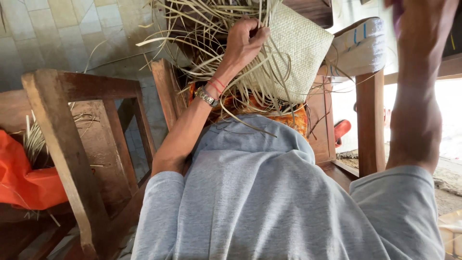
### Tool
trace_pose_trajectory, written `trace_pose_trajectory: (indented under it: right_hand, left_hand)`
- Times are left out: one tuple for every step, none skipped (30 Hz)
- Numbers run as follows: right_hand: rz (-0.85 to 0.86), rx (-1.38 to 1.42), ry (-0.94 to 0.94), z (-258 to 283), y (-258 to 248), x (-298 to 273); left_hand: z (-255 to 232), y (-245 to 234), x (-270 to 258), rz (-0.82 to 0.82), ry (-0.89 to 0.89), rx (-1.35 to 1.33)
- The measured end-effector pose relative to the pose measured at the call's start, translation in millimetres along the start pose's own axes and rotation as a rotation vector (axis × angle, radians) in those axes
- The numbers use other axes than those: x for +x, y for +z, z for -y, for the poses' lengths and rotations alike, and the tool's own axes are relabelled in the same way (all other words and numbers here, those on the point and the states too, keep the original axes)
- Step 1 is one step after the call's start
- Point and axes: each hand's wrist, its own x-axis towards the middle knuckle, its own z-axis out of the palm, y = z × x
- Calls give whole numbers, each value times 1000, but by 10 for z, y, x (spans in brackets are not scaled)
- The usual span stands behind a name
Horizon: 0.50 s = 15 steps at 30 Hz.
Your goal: Weaving thin strips of natural fiber to create a basket or hat, including trimming ends with a small knife.
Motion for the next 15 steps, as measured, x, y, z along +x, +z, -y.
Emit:
trace_pose_trajectory:
  right_hand:
    - [-8,3,28,250,153,-91]
    - [-6,1,31,359,211,-209]
    - [38,195,46,462,271,-324]
    - [83,392,65,559,342,-450]
    - [83,394,74,436,422,-507]
    - [168,497,74,307,497,-593]
    - [252,602,73,179,572,-682]
    - [249,601,83,64,642,-738]
    - [236,499,95,-47,711,-797]
    - [226,397,102,-155,779,-844]
    - [226,395,108,-230,839,-900]
    - [199,291,110,-298,906,-921]
    - [171,187,112,-365,972,-942]
    - [174,190,114,-482,1014,-966]
    - [140,158,115,-602,1055,-992]
  left_hand:
    - [-45,-21,16,48,-48,10]
    - [-63,-56,17,49,-51,7]
    - [-75,-87,21,51,-104,39]
    - [-81,-121,11,59,-162,73]
    - [-159,-193,5,65,-168,72]
    - [-233,-245,-12,112,-179,35]
    - [-307,-297,-26,159,-190,-2]
    - [-251,-296,-14,167,-194,-7]
    - [-199,-298,-4,164,-90,26]
    - [-148,-306,11,155,16,59]
    - [-107,-271,-2,159,13,54]
    - [-75,-262,11,159,-8,67]
    - [-44,-254,24,159,-30,80]
    - [-57,-255,17,160,-34,81]
    - [-69,-253,10,147,-26,64]
